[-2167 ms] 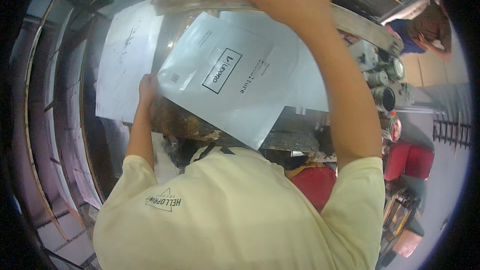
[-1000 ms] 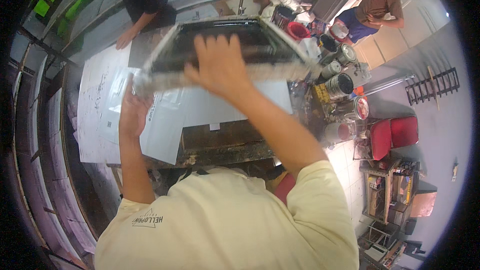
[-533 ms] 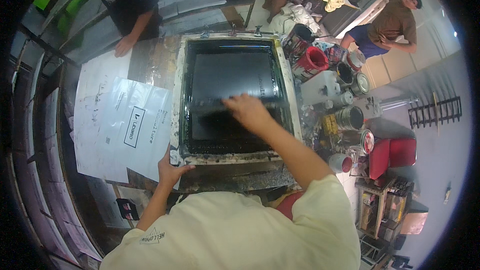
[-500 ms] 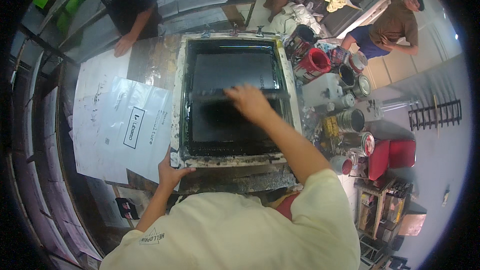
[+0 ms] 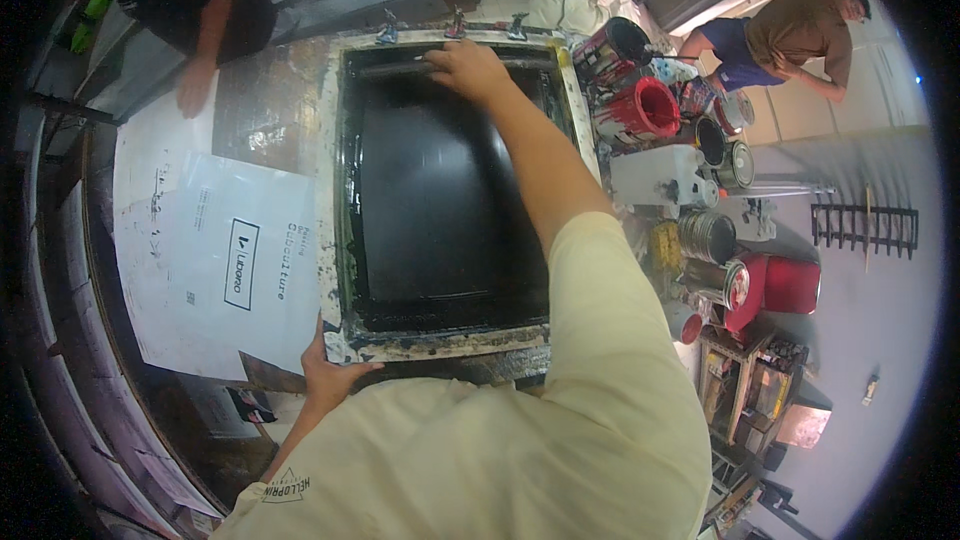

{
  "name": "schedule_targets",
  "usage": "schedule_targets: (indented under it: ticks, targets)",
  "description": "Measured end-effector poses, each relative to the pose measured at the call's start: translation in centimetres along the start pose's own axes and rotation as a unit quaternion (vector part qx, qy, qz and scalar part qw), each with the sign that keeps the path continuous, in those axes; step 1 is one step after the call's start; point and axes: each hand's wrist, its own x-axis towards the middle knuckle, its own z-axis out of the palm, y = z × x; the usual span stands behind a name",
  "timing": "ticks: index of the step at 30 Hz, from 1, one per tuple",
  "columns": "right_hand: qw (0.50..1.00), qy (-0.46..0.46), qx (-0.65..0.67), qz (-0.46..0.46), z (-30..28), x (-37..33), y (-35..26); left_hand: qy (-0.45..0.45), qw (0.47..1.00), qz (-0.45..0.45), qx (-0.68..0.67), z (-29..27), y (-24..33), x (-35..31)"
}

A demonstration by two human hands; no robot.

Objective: The person performs screen printing on white plastic mailers, then gathers several black shirts from a bag, organizes them on a shelf, and cleans the workspace.

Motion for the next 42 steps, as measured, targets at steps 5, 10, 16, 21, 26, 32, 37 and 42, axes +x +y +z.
schedule_targets:
  ticks: [5,10,16,21,26,32,37,42]
  targets:
    - [0.998,0.027,-0.024,0.052,-0.3,-5.5,-5.0,0.027,0.999,0.008,0.023,0.3,0.4,-0.4]
    - [0.998,0.004,0.014,0.064,-3.2,-17.9,-15.4,0.050,0.998,0.023,0.023,0.8,-2.1,-1.1]
    - [0.994,-0.032,0.079,0.069,-9.6,-29.2,-25.2,0.059,0.997,0.029,-0.034,1.3,-0.9,-1.6]
    - [0.997,0.002,0.052,0.060,-13.9,-28.4,-25.6,0.089,0.990,0.105,-0.019,0.8,0.0,-1.6]
    - [0.990,0.104,-0.083,0.041,-18.3,-27.2,-27.5,0.137,0.974,0.152,-0.097,-1.2,7.1,-1.4]
    - [0.961,0.254,-0.109,0.027,-25.6,-19.0,-25.2,0.172,0.899,0.324,-0.238,-2.3,10.9,0.3]
    - [0.960,0.235,-0.145,0.051,-28.3,-16.9,-24.4,0.220,0.965,0.143,-0.025,0.0,-3.5,-5.7]
    - [0.954,0.262,-0.144,0.039,-28.9,-16.0,-22.8,0.332,0.900,-0.029,0.280,-5.4,-16.1,-8.1]
